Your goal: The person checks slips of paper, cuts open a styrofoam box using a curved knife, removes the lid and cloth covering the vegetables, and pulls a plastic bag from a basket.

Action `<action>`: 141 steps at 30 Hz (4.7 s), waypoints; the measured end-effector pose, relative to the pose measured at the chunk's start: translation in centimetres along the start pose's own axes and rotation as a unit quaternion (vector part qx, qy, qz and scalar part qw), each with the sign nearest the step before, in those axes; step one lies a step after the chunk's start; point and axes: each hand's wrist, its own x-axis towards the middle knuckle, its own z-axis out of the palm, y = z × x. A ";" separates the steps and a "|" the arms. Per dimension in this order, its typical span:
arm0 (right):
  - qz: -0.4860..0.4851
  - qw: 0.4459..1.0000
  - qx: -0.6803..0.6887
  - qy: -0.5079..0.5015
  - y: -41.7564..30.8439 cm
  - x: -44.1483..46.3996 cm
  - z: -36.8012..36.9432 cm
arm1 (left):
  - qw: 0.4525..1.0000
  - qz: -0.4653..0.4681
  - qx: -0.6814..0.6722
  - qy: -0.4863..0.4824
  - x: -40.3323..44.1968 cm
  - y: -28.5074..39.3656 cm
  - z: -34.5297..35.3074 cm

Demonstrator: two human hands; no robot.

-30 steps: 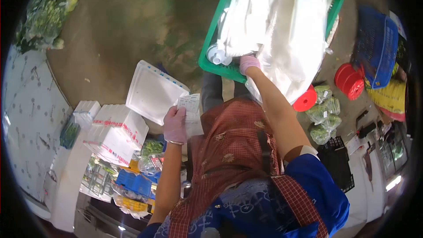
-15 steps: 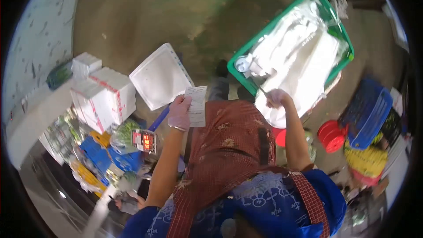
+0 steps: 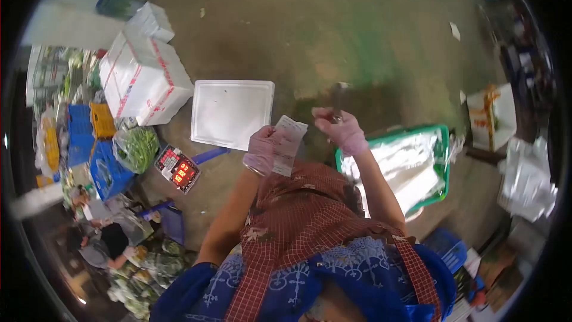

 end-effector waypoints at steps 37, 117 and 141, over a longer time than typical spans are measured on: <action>-0.067 0.582 -0.434 -0.685 -23.8 28.9 37.9 | 0.852 0.190 -0.301 0.383 7.4 21.2 -15.6; -0.245 0.506 -0.377 -0.736 21.7 23.7 85.9 | -0.028 0.243 -0.677 0.694 23.6 17.1 -30.2; 0.090 0.033 -0.606 -0.790 -1.2 29.2 72.9 | -0.103 0.286 -0.687 0.661 25.4 17.1 -24.8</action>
